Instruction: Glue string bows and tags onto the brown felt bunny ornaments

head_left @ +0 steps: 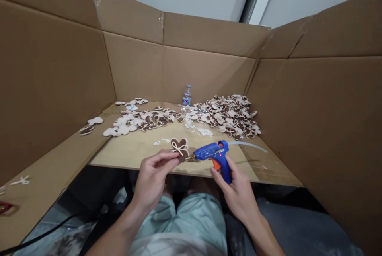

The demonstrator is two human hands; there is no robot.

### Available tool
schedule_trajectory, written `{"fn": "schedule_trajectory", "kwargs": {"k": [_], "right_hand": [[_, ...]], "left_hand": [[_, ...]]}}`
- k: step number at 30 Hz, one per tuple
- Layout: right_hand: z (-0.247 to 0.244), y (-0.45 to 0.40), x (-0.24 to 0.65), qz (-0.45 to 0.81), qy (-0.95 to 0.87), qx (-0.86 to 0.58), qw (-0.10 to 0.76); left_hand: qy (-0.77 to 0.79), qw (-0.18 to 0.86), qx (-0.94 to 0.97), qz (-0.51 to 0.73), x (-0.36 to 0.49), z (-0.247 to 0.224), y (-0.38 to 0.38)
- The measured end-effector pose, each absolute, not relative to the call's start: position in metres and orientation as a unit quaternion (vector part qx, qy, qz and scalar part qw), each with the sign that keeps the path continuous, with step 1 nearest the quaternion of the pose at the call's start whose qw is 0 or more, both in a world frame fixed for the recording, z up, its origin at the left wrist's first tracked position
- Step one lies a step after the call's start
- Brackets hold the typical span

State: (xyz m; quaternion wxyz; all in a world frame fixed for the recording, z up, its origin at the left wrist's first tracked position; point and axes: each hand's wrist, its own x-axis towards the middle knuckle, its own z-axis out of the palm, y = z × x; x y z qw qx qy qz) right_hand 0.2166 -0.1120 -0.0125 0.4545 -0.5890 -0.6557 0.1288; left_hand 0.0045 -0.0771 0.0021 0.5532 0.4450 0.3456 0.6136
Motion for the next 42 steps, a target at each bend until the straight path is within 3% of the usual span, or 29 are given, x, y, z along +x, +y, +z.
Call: {"fn": "schedule_trajectory", "kwargs": {"k": [42], "right_hand": [[-0.014,-0.1181,0.2167,0.027,-0.657,-0.583,0.477]], "left_hand": [[0.325,0.577,0.4,0.634,0.0045,0.0094,-0.0856]]}}
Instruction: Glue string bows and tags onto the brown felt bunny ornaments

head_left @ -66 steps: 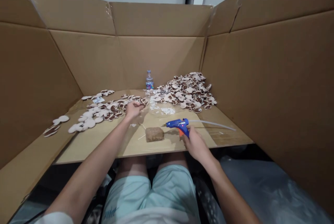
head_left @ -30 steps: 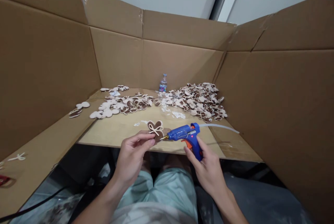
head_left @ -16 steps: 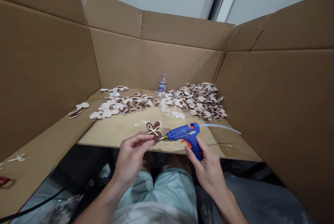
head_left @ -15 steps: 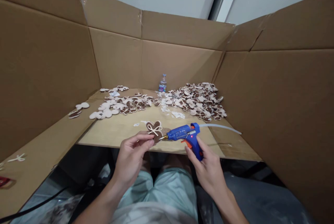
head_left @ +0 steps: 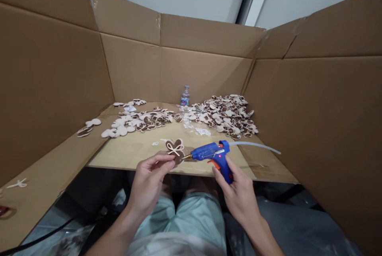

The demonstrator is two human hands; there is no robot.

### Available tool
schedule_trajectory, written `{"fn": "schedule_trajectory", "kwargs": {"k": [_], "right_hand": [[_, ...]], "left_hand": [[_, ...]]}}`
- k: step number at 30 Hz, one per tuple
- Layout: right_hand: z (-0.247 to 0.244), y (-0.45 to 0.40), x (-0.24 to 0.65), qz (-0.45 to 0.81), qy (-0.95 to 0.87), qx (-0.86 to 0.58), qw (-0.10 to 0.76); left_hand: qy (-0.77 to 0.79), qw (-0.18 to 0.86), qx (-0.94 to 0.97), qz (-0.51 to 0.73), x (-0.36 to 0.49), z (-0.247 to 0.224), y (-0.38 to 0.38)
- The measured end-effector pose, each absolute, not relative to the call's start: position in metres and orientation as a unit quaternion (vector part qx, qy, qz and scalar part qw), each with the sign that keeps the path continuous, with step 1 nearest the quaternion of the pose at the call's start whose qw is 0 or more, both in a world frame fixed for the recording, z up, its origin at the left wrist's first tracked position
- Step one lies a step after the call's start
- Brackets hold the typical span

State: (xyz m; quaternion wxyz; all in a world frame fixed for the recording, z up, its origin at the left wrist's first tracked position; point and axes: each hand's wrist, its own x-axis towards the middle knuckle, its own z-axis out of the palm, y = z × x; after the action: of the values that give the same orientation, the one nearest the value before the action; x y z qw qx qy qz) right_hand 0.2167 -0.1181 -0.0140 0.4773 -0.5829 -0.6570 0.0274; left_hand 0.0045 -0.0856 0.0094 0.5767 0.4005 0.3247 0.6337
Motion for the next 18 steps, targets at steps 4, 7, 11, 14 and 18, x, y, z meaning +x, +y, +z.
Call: {"fn": "schedule_trajectory", "kwargs": {"k": [4,7,11,14,18], "right_hand": [[-0.017,-0.118,0.218,-0.006,-0.657,-0.58,0.482],[-0.02,-0.115,0.221,-0.034,-0.652,-0.581,0.486],[-0.024,-0.099,0.233,-0.038,-0.647,-0.627,0.432],[-0.032,-0.081,0.246,-0.027,-0.635,-0.697,0.331],[-0.048,-0.062,0.255,-0.021,-0.618,-0.749,0.237]], "left_hand": [[0.319,0.578,0.404,0.633,0.004,0.01,-0.087],[0.321,0.579,0.403,0.633,0.003,0.009,-0.086],[0.338,0.573,0.394,0.634,0.0,0.008,-0.082],[0.35,0.567,0.383,0.64,-0.006,0.009,-0.078],[0.355,0.55,0.367,0.661,-0.014,0.011,-0.072]]}}
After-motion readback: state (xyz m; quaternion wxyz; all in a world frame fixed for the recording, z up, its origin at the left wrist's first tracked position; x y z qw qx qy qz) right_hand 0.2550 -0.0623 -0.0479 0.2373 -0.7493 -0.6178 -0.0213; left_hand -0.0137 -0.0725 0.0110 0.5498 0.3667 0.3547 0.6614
